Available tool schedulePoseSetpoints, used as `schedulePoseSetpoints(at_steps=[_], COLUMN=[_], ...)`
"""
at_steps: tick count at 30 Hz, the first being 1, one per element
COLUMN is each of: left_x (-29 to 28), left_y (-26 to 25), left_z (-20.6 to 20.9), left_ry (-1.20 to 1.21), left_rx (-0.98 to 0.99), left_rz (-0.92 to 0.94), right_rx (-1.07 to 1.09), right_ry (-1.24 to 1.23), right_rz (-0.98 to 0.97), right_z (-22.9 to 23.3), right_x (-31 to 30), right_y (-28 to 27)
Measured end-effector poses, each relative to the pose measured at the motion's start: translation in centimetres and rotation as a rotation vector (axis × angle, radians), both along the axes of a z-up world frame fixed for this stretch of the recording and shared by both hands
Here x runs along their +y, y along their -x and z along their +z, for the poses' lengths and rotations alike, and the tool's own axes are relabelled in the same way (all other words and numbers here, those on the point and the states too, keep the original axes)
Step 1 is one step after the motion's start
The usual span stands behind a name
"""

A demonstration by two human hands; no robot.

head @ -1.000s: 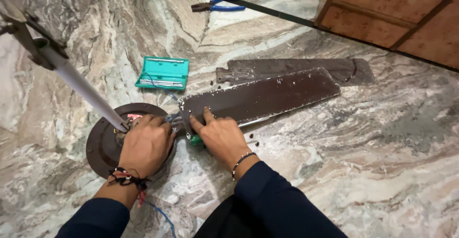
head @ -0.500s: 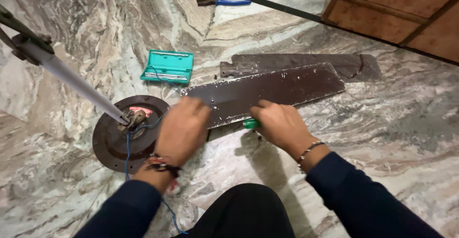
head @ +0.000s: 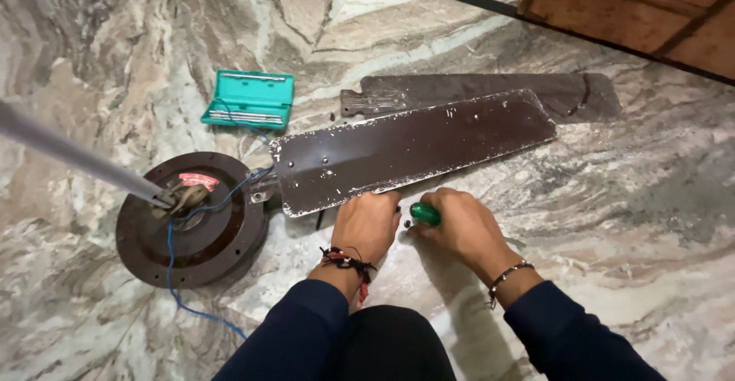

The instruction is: The person uses a screwdriver to tighten screws on the central hub of a ceiling fan motor. They then pick up a fan blade and align it with the hub, securing it in place.

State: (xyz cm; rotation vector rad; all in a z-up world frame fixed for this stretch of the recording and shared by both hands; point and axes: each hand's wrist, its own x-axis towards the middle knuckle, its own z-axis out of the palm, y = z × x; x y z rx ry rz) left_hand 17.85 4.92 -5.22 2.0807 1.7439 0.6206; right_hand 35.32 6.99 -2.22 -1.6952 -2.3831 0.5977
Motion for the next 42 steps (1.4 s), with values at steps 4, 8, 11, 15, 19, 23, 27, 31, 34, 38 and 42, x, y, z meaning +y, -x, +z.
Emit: schedulePoseSetpoints(at_steps=[4, 8, 11, 15, 19, 23, 27, 31, 34, 38, 42], left_x=[0.3, 0.6, -0.3, -2.4, -4.5, -7.0, -9.8, -11.8, -12.9, -13.3, -13.0], left_y=[-0.4, -0.5, 0.1, 2.3, 6.1, 10.0, 13.7, 15.6, 16.2, 16.4, 16.6], left_z=[-1.2, -1.6, -1.1, 0.4, 2.2, 3.6, 4.1, 3.3, 2.4, 2.0, 2.8], left_ry=[0.034, -0.008, 0.002, -0.057, -0.115, -0.023, 0.037, 0.098, 0.140, 0.115, 0.026], left_rx=[-0.044, -0.003, -0.005, -0.033, -0.075, -0.010, 0.054, 0.098, 0.110, 0.115, 0.035], left_rz=[0.028, 0.029, -0.003, -0.017, -0.019, 0.009, 0.033, 0.037, 0.064, 0.050, 0.056], right_rx=[-0.005, -0.005, -0.043, -0.062, -0.105, -0.035, -0.066, -0.097, -0.094, -0.073, 0.139], right_ry=[-0.033, -0.035, -0.026, -0.032, -0.058, -0.109, -0.094, -0.029, -0.022, 0.035, 0.015], right_rz=[0.065, 0.097, 0.119, 0.192, 0.300, 0.441, 0.499, 0.530, 0.529, 0.441, 0.400], right_z=[-0.9, -1.1, -0.5, 1.0, 2.5, 3.3, 3.1, 2.8, 3.0, 3.6, 4.1], right_x=[0.0, 0.1, -0.1, -0.2, -0.9, -2.0, -3.4, -5.2, -6.2, -6.8, -6.2], right_y=[0.0, 0.9, 1.6, 3.4, 6.2, 9.4, 12.9, 15.2, 15.9, 16.2, 16.4])
